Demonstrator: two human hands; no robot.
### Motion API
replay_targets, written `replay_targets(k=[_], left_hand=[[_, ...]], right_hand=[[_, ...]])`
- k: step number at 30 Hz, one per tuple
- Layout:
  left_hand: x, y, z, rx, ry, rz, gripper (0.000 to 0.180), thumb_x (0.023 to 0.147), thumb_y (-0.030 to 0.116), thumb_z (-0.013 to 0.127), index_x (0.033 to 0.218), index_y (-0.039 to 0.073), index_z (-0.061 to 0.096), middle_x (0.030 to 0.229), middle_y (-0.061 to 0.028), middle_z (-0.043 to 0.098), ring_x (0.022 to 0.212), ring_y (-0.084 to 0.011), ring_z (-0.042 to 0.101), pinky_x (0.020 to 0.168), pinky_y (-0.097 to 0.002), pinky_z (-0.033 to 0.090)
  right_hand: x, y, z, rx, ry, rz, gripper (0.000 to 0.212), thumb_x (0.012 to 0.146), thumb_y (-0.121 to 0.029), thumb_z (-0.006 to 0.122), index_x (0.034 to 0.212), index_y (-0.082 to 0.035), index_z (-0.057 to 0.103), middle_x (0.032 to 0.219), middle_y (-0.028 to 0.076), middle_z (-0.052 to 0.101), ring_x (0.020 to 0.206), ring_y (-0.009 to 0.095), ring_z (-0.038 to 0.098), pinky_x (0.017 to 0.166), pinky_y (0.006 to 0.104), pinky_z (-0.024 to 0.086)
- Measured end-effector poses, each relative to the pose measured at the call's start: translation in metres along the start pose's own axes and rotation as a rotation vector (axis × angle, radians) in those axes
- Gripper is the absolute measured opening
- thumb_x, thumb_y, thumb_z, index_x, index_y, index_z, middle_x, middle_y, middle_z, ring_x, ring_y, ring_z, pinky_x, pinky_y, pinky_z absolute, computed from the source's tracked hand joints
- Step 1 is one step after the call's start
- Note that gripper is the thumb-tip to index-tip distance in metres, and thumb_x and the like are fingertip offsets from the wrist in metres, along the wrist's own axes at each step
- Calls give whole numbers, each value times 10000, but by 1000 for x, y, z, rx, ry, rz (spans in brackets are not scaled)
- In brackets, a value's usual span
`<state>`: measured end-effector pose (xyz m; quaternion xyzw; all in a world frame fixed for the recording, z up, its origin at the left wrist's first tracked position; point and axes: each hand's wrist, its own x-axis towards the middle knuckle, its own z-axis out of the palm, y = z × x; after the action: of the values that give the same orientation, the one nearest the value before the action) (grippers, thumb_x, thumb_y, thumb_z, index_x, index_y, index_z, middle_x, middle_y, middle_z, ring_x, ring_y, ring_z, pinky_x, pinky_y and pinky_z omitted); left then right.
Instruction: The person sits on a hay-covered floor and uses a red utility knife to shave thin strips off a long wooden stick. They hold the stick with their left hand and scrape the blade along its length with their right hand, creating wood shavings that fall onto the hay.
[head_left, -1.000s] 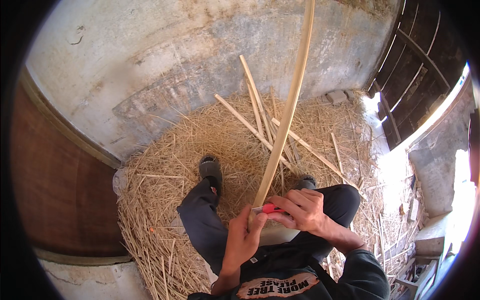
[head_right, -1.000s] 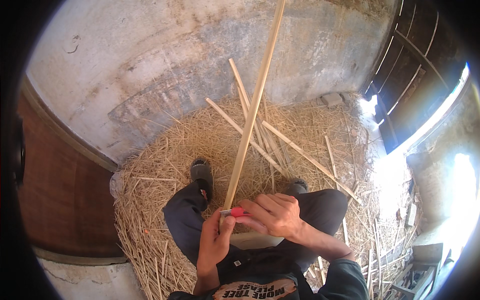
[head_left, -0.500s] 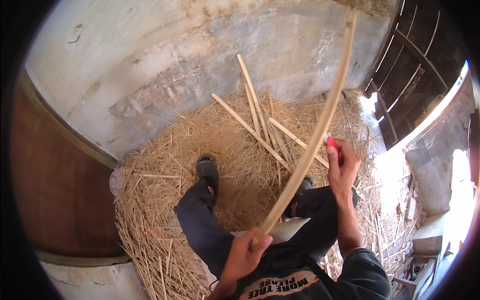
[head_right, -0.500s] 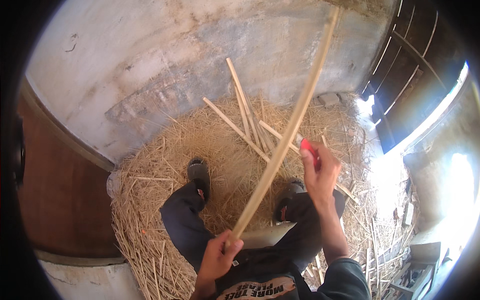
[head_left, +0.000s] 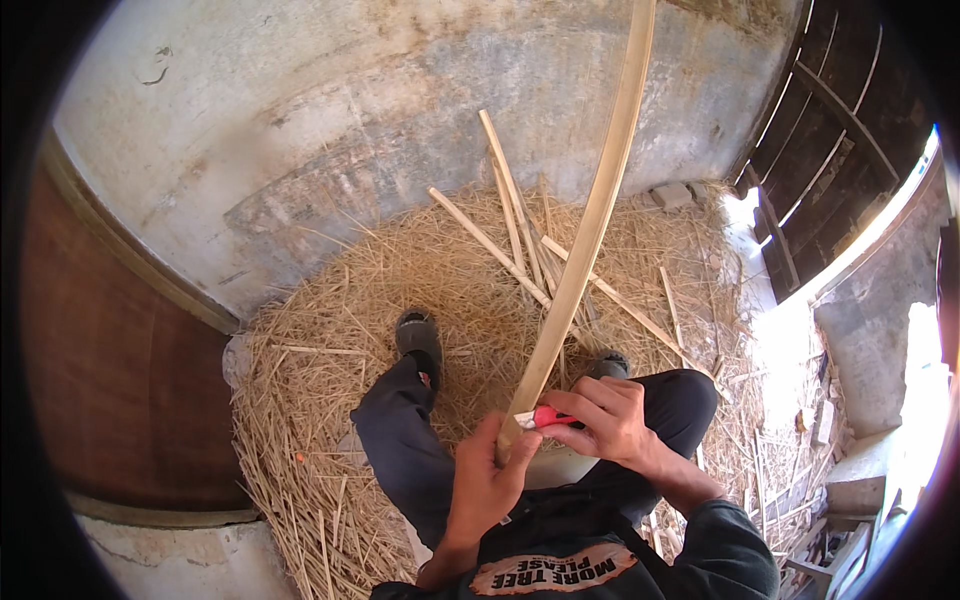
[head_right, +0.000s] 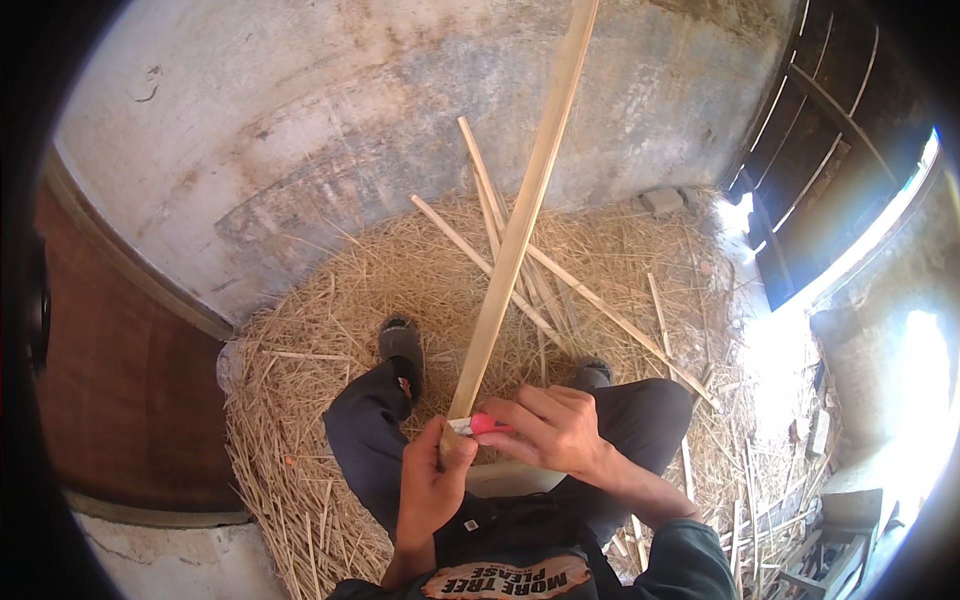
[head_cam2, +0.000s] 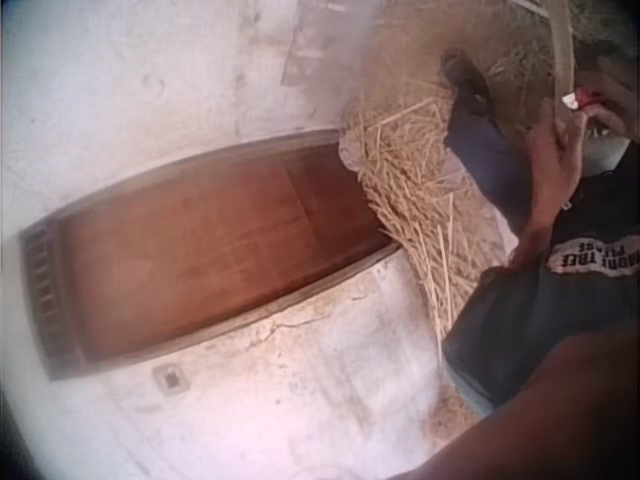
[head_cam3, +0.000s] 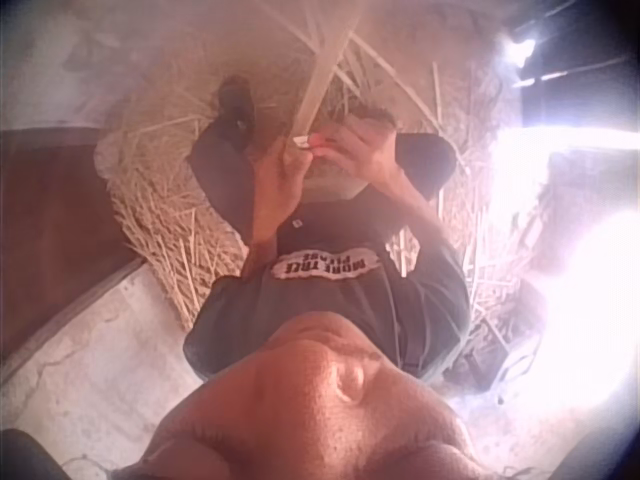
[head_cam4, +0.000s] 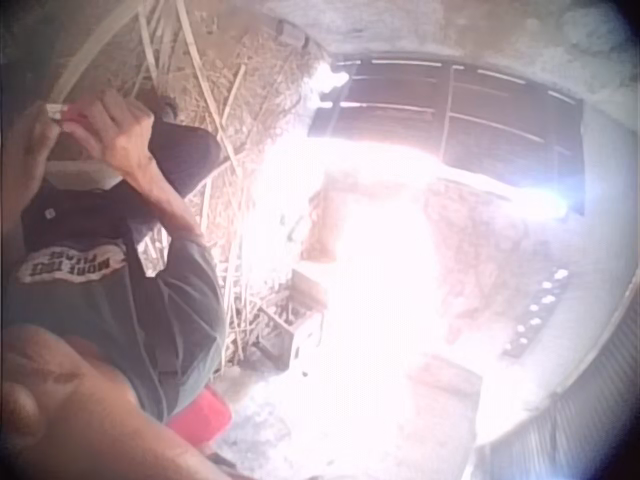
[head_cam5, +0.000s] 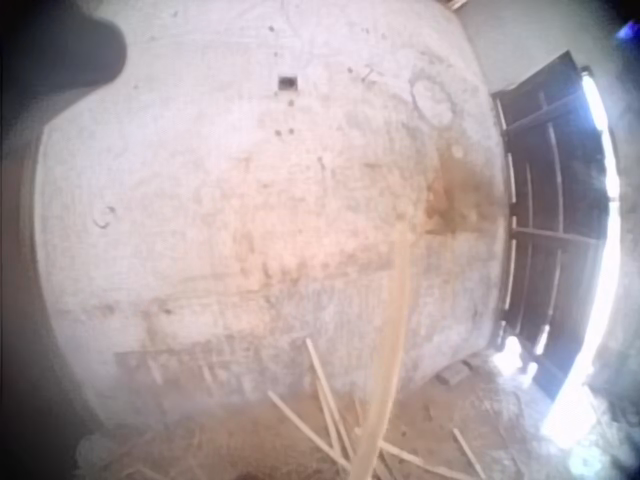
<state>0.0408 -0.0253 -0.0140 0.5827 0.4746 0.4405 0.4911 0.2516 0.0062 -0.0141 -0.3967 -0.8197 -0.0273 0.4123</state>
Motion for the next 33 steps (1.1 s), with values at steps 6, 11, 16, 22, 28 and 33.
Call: replay_targets(k=[6,11,16,22,28,33], left_hand=[[2,2,0,71,-3,2,288,1076,272,706,1030,-7,648,661,-58,595,611,-71,533,549,-315,426],[1,5,-1,104,4,2,292,1086,276,686,1017,-5,648,645,-82,588,581,-90,545,537,-333,430],[0,4,-2,105,-4,-27,283,1091,269,674,1010,-1,647,636,-84,576,566,-94,541,527,-337,426],[-1,2,-4,102,-17,-17,282,1096,267,665,1017,-4,647,631,-87,568,550,-93,537,508,-336,413],[-21,-2,-9,127,-74,-105,304,1077,289,696,1012,-5,656,615,-104,561,531,-108,538,498,-332,399],[-50,-20,-20,147,-202,-191,315,1053,296,732,977,-2,664,595,-94,548,528,-98,524,502,-325,394]], right_hand=[[5,-3,-1,-42,-1,-14,381,804,-396,901,1057,-130,798,713,-30,539,559,138,621,500,298,477],[6,-3,-3,-67,11,-21,368,806,-403,896,1036,-132,802,701,-36,547,559,132,619,499,293,474],[8,-1,-4,-89,17,-29,359,801,-412,898,1010,-136,800,696,-40,554,552,129,608,496,287,469],[8,-1,-4,-112,28,-10,364,797,-436,899,994,-145,801,695,-45,553,545,125,592,490,282,463],[12,36,-16,-372,274,199,223,952,-293,820,1056,-96,825,679,8,608,529,141,546,505,297,427],[13,92,-51,-85,546,708,231,1032,-233,750,1101,-17,799,711,62,664,587,100,526,548,304,409]])
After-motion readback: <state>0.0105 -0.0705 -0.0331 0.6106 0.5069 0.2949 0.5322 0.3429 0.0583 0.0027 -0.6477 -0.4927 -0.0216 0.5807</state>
